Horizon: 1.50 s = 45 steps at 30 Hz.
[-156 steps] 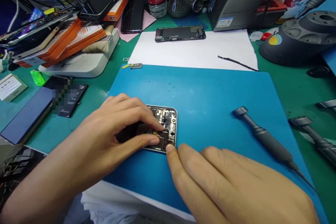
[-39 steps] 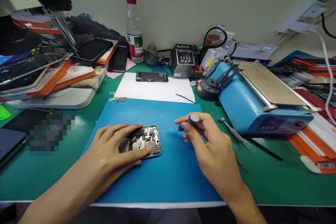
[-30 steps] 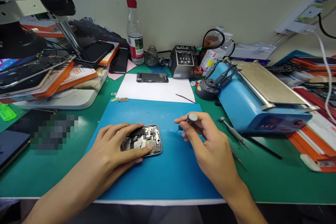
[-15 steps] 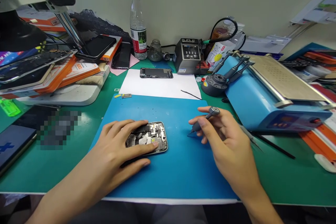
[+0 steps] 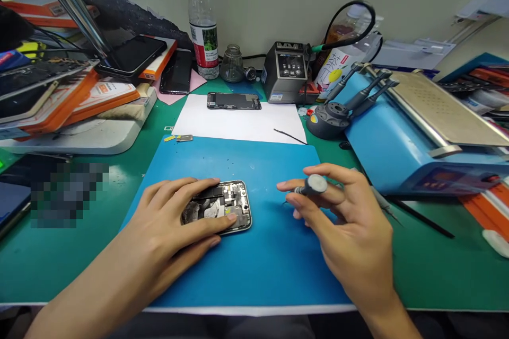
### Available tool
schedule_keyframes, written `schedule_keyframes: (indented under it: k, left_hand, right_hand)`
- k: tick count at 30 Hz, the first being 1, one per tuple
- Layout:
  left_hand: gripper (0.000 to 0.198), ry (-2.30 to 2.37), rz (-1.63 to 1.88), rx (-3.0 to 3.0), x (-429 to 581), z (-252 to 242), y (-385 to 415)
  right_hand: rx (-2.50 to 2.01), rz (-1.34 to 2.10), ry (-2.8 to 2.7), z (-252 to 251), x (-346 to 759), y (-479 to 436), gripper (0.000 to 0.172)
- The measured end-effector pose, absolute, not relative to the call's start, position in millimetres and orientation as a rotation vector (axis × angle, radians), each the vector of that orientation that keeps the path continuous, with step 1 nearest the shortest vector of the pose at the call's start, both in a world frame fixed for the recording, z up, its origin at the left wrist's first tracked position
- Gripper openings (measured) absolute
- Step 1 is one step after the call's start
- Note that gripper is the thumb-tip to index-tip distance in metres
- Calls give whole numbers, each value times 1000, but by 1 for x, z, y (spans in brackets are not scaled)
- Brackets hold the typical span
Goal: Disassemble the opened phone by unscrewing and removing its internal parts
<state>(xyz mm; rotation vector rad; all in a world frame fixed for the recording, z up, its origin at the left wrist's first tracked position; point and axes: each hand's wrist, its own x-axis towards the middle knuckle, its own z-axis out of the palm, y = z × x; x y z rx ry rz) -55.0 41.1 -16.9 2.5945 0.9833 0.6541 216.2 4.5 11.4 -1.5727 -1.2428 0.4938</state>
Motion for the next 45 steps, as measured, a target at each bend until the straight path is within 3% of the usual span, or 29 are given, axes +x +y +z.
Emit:
schedule_keyframes:
  k: [15, 21, 26, 35, 45]
  left_hand:
    - [36, 1008, 697, 2614, -52, -25, 40]
    - [36, 992, 736, 2648, -54, -29, 41]
    - [37, 971, 736, 2668, -55, -33, 43]
    - [38, 966, 745, 2666, -54, -29, 42]
    - [36, 973, 762, 2635, -52, -28, 42]
  right_hand:
    - [-1464, 510, -1448, 7, 220, 3, 22]
    - [-1413, -212, -1900, 10, 230, -2, 14]
    - [-1935, -806, -1997, 12, 244, -14, 17]
    - [-2231, -507, -1840, 7, 314, -27, 56]
    - [-2008, -270, -1554, 35, 279, -28, 31]
